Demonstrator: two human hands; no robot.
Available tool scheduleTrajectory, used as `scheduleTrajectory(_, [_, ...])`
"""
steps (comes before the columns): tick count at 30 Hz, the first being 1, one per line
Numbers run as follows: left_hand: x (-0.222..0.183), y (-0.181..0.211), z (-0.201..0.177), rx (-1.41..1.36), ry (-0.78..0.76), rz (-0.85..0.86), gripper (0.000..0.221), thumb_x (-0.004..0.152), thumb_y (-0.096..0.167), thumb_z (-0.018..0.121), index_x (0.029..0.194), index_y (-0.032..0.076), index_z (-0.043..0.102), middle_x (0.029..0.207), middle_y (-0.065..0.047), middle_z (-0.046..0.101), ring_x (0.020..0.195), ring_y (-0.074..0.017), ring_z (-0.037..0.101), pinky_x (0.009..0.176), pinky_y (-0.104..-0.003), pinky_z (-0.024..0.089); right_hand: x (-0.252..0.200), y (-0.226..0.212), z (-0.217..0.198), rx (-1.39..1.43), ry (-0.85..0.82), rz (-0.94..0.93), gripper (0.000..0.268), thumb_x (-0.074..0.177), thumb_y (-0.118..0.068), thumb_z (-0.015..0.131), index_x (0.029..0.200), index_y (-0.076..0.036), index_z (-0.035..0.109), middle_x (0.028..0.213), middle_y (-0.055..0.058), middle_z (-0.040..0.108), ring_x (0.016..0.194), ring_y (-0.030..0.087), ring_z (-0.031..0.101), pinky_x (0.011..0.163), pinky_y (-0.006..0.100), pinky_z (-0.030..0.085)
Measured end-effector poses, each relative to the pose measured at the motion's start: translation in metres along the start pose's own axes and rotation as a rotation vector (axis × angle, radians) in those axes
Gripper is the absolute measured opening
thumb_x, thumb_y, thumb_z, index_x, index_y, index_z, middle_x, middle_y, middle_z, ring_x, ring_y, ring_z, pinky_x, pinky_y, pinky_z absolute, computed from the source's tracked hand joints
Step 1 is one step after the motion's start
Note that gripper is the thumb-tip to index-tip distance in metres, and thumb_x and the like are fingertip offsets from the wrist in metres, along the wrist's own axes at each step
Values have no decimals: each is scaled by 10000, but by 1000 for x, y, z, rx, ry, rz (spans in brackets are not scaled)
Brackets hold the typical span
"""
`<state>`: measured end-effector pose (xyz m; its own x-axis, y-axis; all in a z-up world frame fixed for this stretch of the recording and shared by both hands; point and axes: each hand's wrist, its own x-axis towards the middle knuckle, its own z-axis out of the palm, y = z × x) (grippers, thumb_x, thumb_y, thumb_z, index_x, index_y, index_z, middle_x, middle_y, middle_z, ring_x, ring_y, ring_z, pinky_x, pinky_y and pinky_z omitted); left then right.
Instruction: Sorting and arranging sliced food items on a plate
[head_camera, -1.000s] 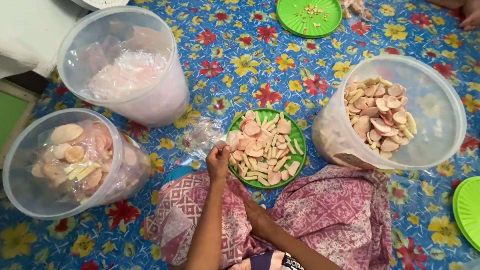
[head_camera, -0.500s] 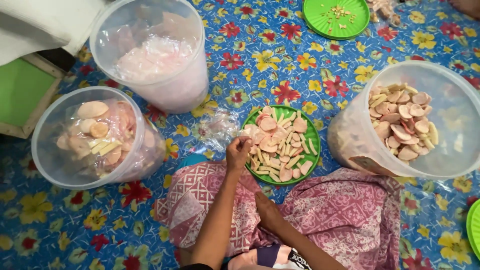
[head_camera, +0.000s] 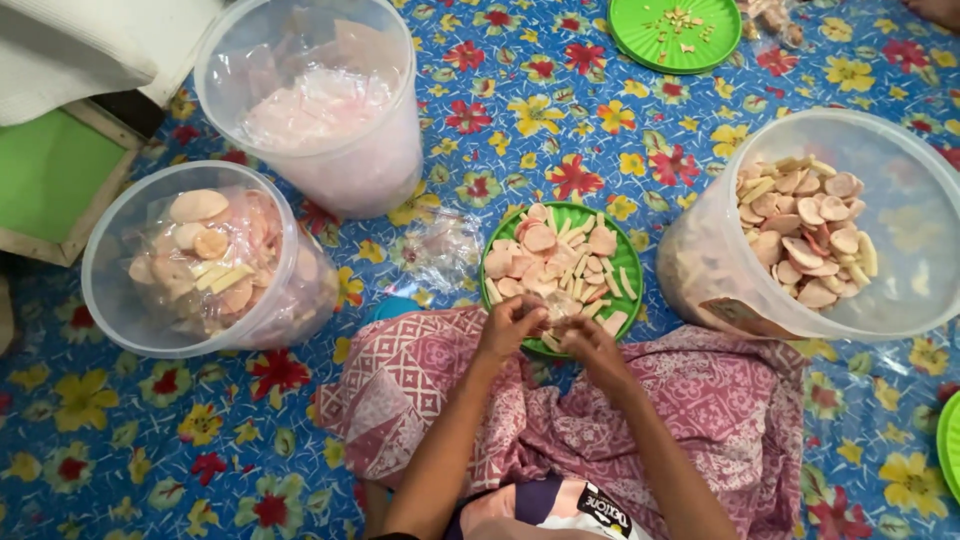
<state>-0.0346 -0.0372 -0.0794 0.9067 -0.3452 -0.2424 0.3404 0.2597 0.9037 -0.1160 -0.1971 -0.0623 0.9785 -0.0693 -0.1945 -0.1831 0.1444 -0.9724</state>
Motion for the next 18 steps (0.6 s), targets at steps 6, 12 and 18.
scheduleTrajectory(6, [10, -28, 9, 213, -35, 45, 104, 801, 121, 711, 882, 61, 681, 647, -90, 647, 599, -129, 635, 532, -248, 545, 27, 63, -28, 315, 230, 46, 178, 838, -72, 653, 980, -26, 556, 815, 83, 595, 709, 189, 652, 671, 278, 544])
scheduleTrajectory(12, [11, -6, 5, 448, 102, 121, 88, 831, 190, 685, 842, 102, 680, 586, -74, 621, 579, -157, 625, 542, -270, 519, 25, 72, -23, 399, 265, 90, 122, 819, -39, 663, 895, -30, 569, 724, 54, 586, 642, 150, 630, 616, 239, 538])
scheduleTrajectory(18, [15, 8, 4, 579, 66, 205, 130, 875, 220, 615, 895, 104, 669, 665, -127, 649, 706, -257, 658, 626, -357, 521, 29, 62, -19, 398, 241, 86, 147, 813, -55, 668, 932, -17, 591, 718, 73, 586, 628, 146, 618, 601, 246, 533])
